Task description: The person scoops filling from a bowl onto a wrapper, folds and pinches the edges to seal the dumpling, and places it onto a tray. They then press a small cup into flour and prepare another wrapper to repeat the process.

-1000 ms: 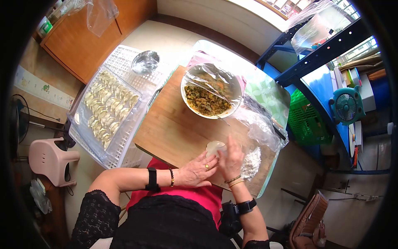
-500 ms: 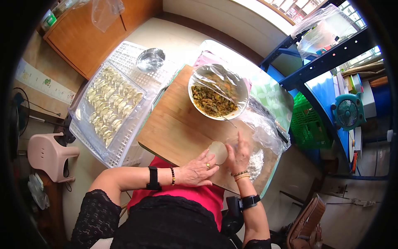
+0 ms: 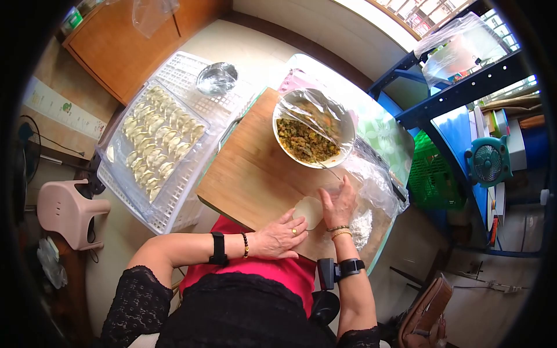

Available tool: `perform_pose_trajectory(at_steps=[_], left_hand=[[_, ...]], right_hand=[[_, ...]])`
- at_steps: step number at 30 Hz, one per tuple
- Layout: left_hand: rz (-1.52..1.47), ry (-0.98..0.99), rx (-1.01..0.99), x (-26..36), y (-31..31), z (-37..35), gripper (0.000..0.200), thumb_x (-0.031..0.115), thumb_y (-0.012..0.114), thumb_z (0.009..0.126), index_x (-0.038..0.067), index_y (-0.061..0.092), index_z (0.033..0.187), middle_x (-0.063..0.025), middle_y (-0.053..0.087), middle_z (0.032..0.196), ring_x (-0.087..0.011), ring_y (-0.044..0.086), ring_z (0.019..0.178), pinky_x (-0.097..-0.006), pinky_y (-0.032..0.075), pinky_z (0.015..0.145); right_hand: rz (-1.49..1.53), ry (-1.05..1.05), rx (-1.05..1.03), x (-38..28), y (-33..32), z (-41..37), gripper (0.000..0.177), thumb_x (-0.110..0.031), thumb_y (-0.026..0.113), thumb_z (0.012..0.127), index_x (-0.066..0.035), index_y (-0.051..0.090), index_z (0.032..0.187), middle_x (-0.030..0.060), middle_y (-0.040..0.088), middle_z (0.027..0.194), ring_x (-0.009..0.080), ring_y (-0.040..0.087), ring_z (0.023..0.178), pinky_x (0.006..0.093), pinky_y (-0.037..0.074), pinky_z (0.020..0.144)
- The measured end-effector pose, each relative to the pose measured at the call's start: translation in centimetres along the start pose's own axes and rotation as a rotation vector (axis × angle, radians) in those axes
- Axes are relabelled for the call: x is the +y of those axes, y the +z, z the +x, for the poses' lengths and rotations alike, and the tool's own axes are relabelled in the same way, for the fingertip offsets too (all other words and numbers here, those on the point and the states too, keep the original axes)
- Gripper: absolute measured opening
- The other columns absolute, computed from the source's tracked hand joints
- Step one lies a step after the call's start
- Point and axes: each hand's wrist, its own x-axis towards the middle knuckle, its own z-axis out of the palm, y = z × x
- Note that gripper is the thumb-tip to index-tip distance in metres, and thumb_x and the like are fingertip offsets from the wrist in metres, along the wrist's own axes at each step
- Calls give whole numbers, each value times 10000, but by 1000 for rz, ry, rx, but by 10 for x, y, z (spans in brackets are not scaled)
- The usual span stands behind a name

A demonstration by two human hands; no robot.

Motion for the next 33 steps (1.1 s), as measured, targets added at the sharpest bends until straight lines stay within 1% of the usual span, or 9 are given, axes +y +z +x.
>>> perform_pose_trajectory(at_steps=[5,7,9,15,21,24,27,31,33], left_hand=[[-61,-50,108,1,-4,-6,638,483,614,838,-17,528,1225,-246,441,1322,-380,344,1332,-564,190,1137],[-72,-28,156,-1,-5,-9,634,478,614,841,-19,527,1225,-253,440,1319,-387,341,1330,-564,185,1138],[-88,-61,-70,-3,-4,-13,641,475,611,846,-18,516,1245,-248,440,1324,-379,339,1332,-561,177,1140],[-28,-89,74,-4,-5,-9,668,494,603,842,-24,509,1254,-226,467,1294,-373,357,1317,-561,182,1138],[52,-113,67,-12,-4,1,684,515,579,846,-39,512,1242,-236,467,1298,-365,389,1294,-554,229,1123],[41,51,83,-6,6,10,672,501,595,839,-54,521,1212,-256,466,1292,-371,400,1281,-554,237,1119],[5,108,84,3,10,16,678,513,630,794,-50,568,1167,-233,507,1234,-375,402,1286,-548,219,1131],[-40,92,-130,3,6,8,621,499,573,859,-20,534,1199,-225,474,1307,-365,382,1308,-559,216,1128],[-48,99,-54,3,11,6,639,502,570,860,-21,522,1224,-212,478,1304,-356,366,1323,-566,205,1132]], right_hand=[[183,142,-238,-27,-25,-27,747,-206,722,782,-46,373,1422,170,565,1139,323,539,1047,438,425,889],[-52,-311,-134,-45,-19,-45,744,-203,719,783,-24,381,1422,198,576,1151,359,555,1065,444,424,896],[-135,-327,-180,-53,-10,-53,740,-244,718,784,-15,387,1406,201,571,1167,366,538,1084,447,399,920],[-45,86,-82,-19,4,-13,831,-415,790,717,-29,415,1350,155,588,1107,300,578,1008,434,426,869],[364,342,-17,-7,-24,-25,706,-220,777,766,-36,448,1364,147,574,1051,278,574,920,386,469,840],[130,-75,-111,-13,-44,-39,754,-164,738,774,-33,387,1428,159,570,1120,307,554,1013,408,443,871],[-40,-252,-202,-30,-52,-54,745,-115,706,767,-21,377,1429,178,561,1169,350,531,1060,426,419,922],[-246,-225,-98,-27,-28,-68,755,-242,707,783,-27,361,1419,183,548,1201,356,510,1118,436,389,938],[-292,-242,-34,-12,-20,-51,765,-382,707,796,-31,379,1391,171,543,1196,323,521,1089,443,386,903]])
